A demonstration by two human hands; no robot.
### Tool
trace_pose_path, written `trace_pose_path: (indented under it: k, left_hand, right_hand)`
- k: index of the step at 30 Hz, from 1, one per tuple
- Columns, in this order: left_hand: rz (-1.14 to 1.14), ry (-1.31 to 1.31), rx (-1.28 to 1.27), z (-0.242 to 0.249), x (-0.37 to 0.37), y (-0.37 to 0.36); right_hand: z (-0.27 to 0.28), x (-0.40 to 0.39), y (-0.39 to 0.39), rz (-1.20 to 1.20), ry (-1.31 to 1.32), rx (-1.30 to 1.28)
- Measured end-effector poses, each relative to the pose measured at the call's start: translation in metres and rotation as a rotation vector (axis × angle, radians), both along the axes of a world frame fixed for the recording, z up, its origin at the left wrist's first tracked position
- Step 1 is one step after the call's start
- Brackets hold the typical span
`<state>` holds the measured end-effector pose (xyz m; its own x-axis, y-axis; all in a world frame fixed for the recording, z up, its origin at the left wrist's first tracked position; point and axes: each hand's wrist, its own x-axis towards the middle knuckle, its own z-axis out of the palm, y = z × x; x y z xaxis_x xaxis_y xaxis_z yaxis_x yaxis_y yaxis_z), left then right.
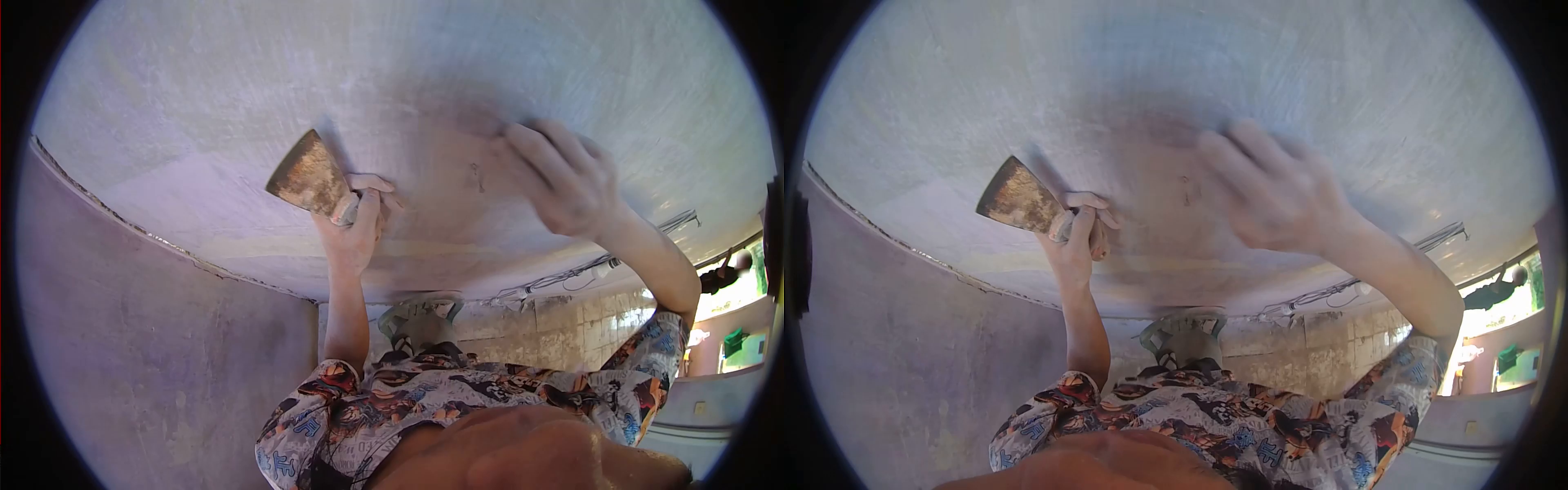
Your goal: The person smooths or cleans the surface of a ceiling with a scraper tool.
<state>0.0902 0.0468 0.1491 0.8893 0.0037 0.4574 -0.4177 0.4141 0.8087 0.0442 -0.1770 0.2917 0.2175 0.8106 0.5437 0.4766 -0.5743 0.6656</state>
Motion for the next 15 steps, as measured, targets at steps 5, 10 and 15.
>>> trace_pose_path:
  k: [5,10,15]
  left_hand:
    - [-0.03,0.012,0.047,0.009,-0.002,0.002]
    - [0.028,-0.001,0.022,0.005,0.0,0.002]
    - [-0.005,0.035,0.136,0.011,-0.002,0.005]
  right_hand:
    - [-0.002,0.017,0.027,0.054,0.015,-0.012]
    - [-0.004,0.012,0.01,0.044,-0.004,-0.015]
    - [0.001,0.012,0.036,0.008,-0.011,-0.026]
